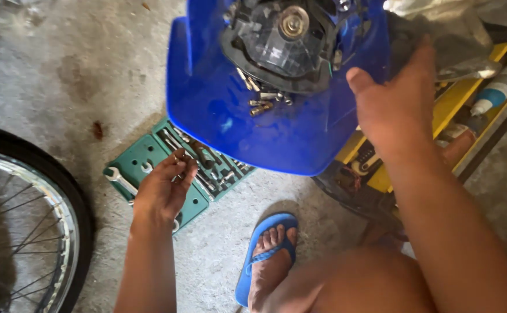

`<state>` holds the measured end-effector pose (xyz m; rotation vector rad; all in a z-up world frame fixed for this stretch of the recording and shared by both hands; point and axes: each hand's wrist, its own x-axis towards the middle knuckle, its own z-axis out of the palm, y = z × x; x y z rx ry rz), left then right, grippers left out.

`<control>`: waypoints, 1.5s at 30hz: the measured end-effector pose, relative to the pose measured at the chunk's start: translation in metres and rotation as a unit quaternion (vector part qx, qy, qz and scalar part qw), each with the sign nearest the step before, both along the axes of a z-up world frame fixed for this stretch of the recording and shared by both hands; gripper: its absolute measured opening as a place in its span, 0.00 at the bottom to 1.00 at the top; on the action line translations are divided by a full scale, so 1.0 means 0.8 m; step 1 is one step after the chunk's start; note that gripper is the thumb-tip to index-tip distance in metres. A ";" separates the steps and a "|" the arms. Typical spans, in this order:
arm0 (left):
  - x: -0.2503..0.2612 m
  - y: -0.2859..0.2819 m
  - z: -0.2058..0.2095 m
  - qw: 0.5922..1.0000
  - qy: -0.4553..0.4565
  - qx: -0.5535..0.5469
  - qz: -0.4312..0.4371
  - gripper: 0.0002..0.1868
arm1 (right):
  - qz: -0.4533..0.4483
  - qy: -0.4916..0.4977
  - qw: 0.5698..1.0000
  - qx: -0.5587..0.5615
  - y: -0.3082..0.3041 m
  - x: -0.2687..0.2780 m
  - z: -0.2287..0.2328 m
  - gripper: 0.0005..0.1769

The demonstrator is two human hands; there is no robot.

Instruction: Disassembling and organizing components of a motorcycle headlight housing using hand tools.

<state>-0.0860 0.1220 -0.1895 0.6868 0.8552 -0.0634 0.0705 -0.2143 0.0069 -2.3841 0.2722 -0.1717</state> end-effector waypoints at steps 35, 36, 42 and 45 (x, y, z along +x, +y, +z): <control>0.032 -0.093 -0.125 0.937 -0.056 0.330 -0.095 0.27 | 0.332 0.215 0.913 0.096 0.098 -0.051 0.078 0.13; 0.030 -0.092 -0.127 0.942 -0.049 0.316 -0.096 0.27 | 0.287 0.339 0.893 0.081 0.101 -0.048 0.087 0.15; 0.017 -0.110 -0.114 0.964 -0.248 0.075 -0.061 0.27 | 0.279 0.377 0.880 0.073 0.103 -0.046 0.087 0.14; -0.002 -0.139 -0.136 0.965 -0.233 0.112 -0.052 0.27 | 0.376 0.124 0.913 0.101 0.088 -0.060 0.048 0.14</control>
